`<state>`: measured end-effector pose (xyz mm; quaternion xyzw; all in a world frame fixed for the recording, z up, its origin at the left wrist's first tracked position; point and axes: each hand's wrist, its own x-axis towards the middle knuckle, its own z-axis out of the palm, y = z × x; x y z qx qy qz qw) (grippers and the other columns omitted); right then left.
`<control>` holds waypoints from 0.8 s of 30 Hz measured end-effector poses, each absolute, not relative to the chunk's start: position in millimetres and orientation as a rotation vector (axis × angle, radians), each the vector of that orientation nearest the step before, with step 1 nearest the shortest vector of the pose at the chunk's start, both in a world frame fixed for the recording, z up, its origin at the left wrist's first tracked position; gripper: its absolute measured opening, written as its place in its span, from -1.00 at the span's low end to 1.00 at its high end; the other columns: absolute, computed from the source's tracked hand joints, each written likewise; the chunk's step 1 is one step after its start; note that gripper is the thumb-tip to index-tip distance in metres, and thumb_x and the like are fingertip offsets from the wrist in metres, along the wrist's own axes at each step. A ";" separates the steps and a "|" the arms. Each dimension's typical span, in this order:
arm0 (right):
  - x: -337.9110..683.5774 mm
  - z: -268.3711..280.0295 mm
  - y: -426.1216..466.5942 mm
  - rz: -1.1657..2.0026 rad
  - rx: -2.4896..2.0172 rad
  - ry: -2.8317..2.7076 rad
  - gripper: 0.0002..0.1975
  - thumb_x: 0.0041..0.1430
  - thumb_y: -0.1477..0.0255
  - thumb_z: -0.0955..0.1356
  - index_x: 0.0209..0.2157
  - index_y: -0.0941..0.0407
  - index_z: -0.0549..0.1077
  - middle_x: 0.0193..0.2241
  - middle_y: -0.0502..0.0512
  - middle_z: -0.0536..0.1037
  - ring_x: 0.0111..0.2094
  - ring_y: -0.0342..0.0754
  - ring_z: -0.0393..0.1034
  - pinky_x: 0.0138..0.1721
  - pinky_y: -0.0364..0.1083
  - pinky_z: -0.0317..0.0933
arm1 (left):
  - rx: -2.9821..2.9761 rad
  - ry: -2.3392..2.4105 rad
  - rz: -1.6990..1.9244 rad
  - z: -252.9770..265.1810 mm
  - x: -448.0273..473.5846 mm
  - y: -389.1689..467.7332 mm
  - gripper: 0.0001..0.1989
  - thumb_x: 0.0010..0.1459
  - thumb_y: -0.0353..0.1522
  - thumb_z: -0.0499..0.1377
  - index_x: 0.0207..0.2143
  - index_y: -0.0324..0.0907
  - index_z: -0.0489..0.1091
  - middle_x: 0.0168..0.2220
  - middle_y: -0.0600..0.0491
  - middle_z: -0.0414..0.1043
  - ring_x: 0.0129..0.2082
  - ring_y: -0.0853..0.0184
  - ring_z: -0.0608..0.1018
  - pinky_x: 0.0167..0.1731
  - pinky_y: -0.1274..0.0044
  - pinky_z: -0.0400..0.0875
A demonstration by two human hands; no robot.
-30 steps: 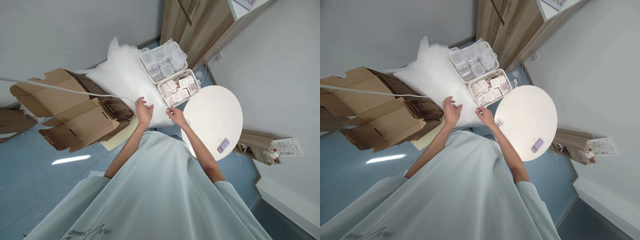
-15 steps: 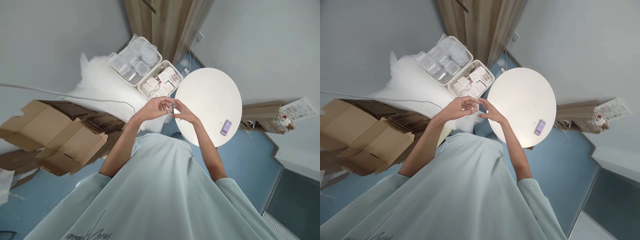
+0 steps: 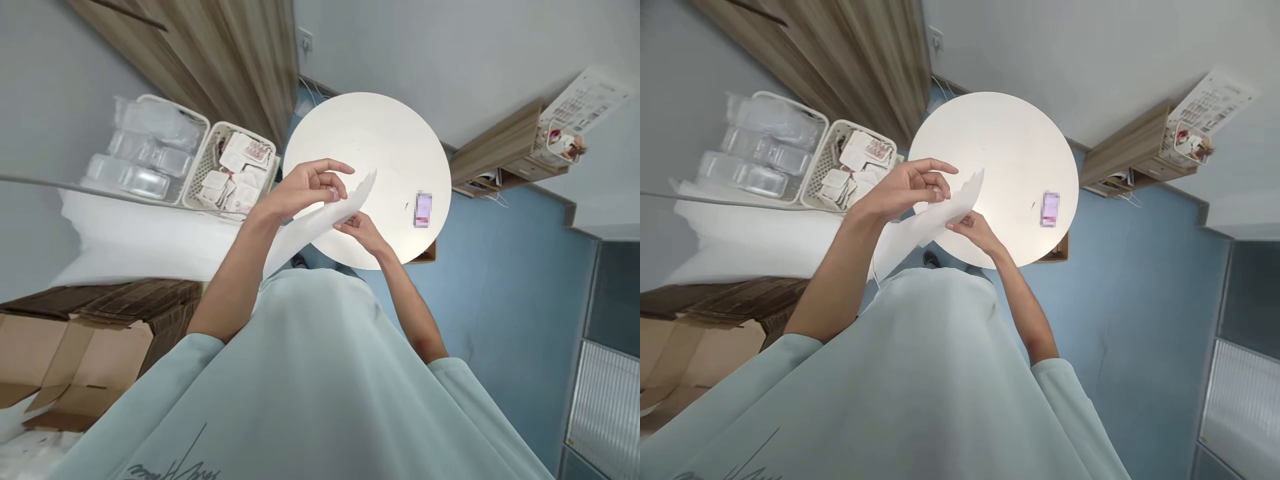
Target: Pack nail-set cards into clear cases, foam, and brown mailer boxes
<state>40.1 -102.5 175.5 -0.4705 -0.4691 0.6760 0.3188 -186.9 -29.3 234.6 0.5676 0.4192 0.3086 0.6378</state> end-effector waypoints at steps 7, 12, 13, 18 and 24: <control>141.9 153.6 -111.8 1.651 -1.361 -0.981 -0.46 0.17 -0.10 0.59 -0.07 0.02 0.57 -0.08 0.10 0.75 0.07 0.10 0.66 0.11 0.05 0.54 | 1.444 1.101 0.786 191.4 -92.3 9.9 -0.47 0.19 -0.29 0.43 0.21 -0.11 0.51 0.07 -0.01 0.60 0.19 -0.03 0.66 0.21 0.08 0.59; 198.1 137.8 -105.6 1.569 -1.479 -0.926 -0.48 0.27 -0.15 0.51 -0.11 0.01 0.48 -0.03 0.13 0.73 0.05 0.06 0.68 -0.05 -0.05 0.57 | 1.529 1.310 0.890 155.6 -47.1 12.5 -0.06 0.01 -0.08 0.60 0.37 -0.08 0.37 0.44 -0.15 0.37 0.51 -0.17 0.35 0.44 0.07 0.35; 206.3 133.8 -101.8 1.555 -1.496 -0.924 -0.48 0.30 -0.15 0.49 -0.10 0.01 0.47 -0.01 0.14 0.73 0.04 0.05 0.68 -0.05 -0.05 0.57 | 1.484 1.382 0.872 148.0 -41.6 7.5 0.00 -0.02 -0.04 0.62 0.39 -0.10 0.35 0.47 -0.19 0.33 0.54 -0.19 0.30 0.45 0.07 0.33; 234.2 106.2 -75.6 1.529 -1.631 -0.932 -0.51 0.41 -0.14 0.42 -0.04 0.00 0.44 0.01 0.17 0.73 0.04 0.05 0.70 -0.03 -0.05 0.56 | 1.021 1.544 0.618 108.2 -24.1 -36.7 -0.18 0.03 0.01 0.59 0.23 -0.16 0.47 0.26 -0.28 0.59 0.33 -0.14 0.58 0.31 0.10 0.52; 249.6 67.4 -47.0 1.527 -1.679 -0.831 -0.61 0.45 -0.01 0.45 -0.09 0.02 0.44 0.03 0.16 0.71 -0.03 0.01 0.72 0.00 -0.02 0.57 | 0.764 1.513 0.489 68.1 -23.4 -74.0 -0.37 -0.10 -0.24 0.57 0.03 -0.19 0.54 -0.08 -0.16 0.76 0.01 0.05 0.75 0.15 0.21 0.61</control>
